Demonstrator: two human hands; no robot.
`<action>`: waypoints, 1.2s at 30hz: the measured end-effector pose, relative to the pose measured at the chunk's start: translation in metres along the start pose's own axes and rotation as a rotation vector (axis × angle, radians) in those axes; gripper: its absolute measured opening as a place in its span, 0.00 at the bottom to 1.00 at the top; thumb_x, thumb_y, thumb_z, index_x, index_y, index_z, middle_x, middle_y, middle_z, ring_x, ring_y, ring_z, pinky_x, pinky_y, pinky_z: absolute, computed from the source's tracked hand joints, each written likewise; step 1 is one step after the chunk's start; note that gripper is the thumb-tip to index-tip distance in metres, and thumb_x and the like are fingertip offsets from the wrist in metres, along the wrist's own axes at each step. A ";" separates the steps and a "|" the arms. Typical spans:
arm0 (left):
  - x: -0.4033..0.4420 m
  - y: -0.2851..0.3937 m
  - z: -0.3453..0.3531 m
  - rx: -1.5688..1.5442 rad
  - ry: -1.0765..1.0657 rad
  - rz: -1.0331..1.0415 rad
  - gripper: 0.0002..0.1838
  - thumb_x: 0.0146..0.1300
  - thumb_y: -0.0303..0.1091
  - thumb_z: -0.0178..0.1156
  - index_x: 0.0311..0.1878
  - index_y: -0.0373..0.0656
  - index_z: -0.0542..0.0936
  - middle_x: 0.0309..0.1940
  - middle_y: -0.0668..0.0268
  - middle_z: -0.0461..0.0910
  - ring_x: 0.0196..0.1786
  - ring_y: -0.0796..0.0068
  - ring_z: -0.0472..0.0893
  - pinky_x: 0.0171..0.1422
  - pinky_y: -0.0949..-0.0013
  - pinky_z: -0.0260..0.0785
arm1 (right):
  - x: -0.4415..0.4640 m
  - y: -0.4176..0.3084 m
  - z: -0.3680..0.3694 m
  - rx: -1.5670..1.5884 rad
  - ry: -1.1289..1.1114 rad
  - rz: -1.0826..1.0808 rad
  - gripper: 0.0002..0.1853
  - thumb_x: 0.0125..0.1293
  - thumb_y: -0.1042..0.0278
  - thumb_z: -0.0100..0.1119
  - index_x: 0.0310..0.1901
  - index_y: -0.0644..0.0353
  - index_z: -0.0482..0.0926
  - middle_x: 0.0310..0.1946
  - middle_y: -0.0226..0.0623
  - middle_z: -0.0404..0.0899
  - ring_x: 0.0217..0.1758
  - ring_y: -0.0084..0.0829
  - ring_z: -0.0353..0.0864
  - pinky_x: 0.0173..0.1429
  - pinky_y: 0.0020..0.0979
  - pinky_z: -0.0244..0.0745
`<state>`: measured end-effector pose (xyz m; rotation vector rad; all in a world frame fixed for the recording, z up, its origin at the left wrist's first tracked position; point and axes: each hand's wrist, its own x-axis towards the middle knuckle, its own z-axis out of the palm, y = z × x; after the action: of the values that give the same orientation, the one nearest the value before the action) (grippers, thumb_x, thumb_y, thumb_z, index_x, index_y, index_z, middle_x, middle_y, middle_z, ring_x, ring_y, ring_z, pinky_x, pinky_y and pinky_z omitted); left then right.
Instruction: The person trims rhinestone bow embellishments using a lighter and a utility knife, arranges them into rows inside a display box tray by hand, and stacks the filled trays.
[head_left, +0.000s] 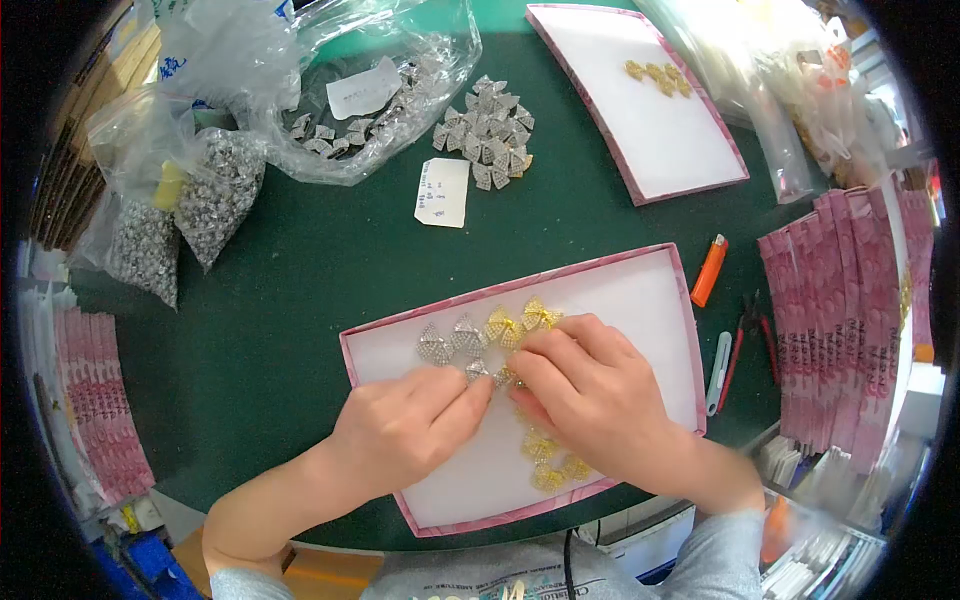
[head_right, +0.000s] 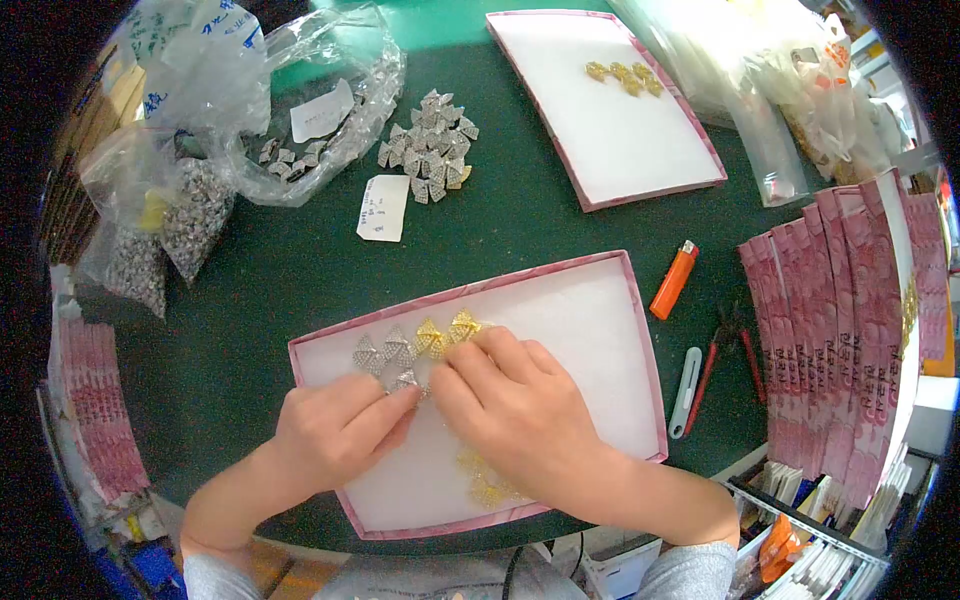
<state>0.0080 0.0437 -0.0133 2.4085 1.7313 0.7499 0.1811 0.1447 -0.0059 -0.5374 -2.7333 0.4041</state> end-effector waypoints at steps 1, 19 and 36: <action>-0.001 -0.001 0.000 -0.002 0.001 0.006 0.12 0.42 0.28 0.65 0.34 0.43 0.79 0.17 0.71 0.66 0.17 0.77 0.70 0.16 0.73 0.62 | 0.001 -0.001 0.000 0.004 0.004 0.005 0.17 0.39 0.70 0.66 0.34 0.58 0.74 0.34 0.32 0.74 0.38 0.33 0.73 0.40 0.31 0.71; -0.001 -0.001 0.004 -0.061 0.042 -0.013 0.12 0.41 0.29 0.66 0.34 0.43 0.80 0.16 0.71 0.66 0.16 0.76 0.70 0.16 0.72 0.61 | -0.001 -0.007 0.009 -0.051 0.164 0.009 0.16 0.39 0.74 0.63 0.35 0.59 0.75 0.32 0.32 0.76 0.34 0.31 0.75 0.35 0.29 0.70; -0.026 0.004 -0.010 -0.020 0.101 -0.192 0.21 0.41 0.28 0.68 0.43 0.42 0.79 0.15 0.70 0.66 0.15 0.77 0.69 0.16 0.73 0.61 | 0.001 -0.013 0.007 0.014 0.131 -0.115 0.16 0.39 0.69 0.64 0.35 0.58 0.78 0.38 0.34 0.75 0.42 0.35 0.72 0.42 0.32 0.71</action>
<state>0.0011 0.0165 -0.0123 2.1856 1.9480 0.8711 0.1731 0.1318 -0.0079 -0.3860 -2.6180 0.3460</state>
